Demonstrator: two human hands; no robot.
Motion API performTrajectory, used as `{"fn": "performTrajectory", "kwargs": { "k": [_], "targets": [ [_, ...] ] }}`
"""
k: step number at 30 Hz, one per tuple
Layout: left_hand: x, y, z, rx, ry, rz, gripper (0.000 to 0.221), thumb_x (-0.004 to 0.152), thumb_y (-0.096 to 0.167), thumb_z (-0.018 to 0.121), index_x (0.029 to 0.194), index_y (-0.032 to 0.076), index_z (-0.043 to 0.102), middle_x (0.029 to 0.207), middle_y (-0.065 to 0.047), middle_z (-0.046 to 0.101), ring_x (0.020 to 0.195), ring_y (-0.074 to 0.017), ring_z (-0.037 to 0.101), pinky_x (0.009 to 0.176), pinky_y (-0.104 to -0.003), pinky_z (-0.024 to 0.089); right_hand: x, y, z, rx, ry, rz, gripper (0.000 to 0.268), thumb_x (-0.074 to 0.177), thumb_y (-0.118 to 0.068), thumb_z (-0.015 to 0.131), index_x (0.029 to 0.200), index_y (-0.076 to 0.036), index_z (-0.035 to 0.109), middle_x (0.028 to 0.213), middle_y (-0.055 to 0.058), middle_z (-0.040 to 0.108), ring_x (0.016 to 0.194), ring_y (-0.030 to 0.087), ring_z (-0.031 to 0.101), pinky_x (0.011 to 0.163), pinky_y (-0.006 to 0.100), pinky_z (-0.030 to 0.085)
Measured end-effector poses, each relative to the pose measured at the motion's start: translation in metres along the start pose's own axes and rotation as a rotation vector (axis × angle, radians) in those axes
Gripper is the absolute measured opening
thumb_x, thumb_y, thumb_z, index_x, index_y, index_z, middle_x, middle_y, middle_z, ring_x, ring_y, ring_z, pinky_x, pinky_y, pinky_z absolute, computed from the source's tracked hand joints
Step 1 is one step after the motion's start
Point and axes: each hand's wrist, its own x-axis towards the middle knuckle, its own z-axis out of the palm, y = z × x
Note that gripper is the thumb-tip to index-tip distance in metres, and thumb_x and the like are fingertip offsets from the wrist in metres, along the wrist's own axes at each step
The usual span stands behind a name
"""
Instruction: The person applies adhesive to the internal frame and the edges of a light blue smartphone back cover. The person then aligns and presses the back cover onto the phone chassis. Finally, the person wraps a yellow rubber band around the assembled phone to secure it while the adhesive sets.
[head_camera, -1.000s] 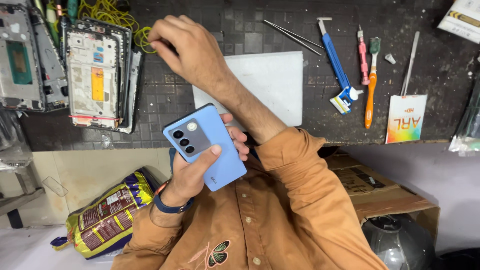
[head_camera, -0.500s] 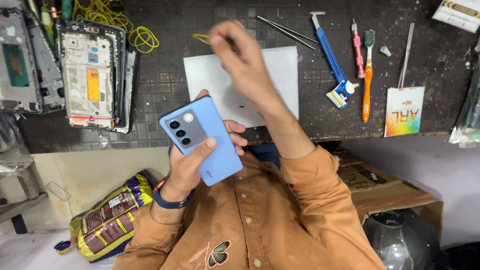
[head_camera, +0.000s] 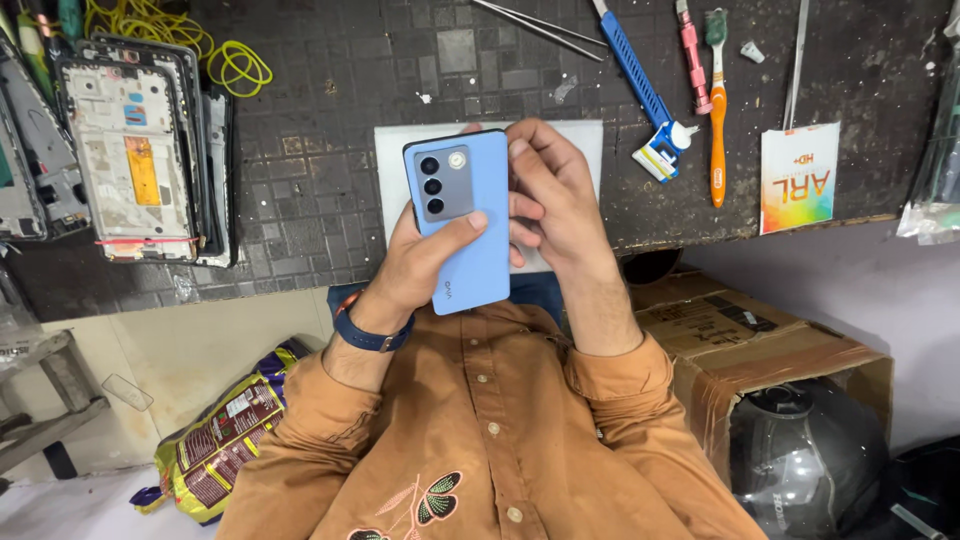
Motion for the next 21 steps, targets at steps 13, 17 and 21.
{"fn": "performTrajectory", "kwargs": {
  "k": [13, 17, 21],
  "targets": [
    [-0.013, -0.001, -0.004, -0.234, -0.063, -0.067, 0.044, 0.104, 0.013, 0.059, 0.142, -0.006, 0.048, 0.124, -0.025, 0.064, 0.105, -0.0324, 0.070, 0.088, -0.046, 0.061, -0.018, -0.011, 0.000, 0.148, -0.037, 0.154, 0.021, 0.100, -0.020, 0.046, 0.082, -0.011, 0.051, 0.076, 0.002, 0.053, 0.055, 0.014, 0.050, 0.047, 0.029, 0.044],
    [-0.034, 0.011, -0.008, -0.139, 0.019, -0.110, 0.039, 0.104, 0.014, 0.059, 0.133, -0.011, 0.055, 0.126, -0.025, 0.063, 0.107, -0.0321, 0.069, 0.089, -0.046, 0.061, -0.025, -0.045, -0.040, 0.622, 0.043, 0.046, 0.026, 0.101, -0.016, 0.045, 0.077, -0.008, 0.050, 0.075, 0.000, 0.045, 0.070, 0.014, 0.050, 0.070, 0.030, 0.048],
    [-0.061, 0.027, -0.016, -0.111, 0.071, -0.126, 0.034, 0.104, 0.011, 0.059, 0.131, -0.010, 0.057, 0.120, -0.022, 0.065, 0.101, -0.0278, 0.069, 0.087, -0.043, 0.061, -0.039, -0.082, -0.059, 0.618, 0.039, -0.247, 0.024, 0.105, -0.012, 0.049, 0.117, -0.001, 0.067, 0.073, -0.003, 0.041, 0.060, 0.008, 0.039, 0.057, 0.023, 0.037]
  ]
}}
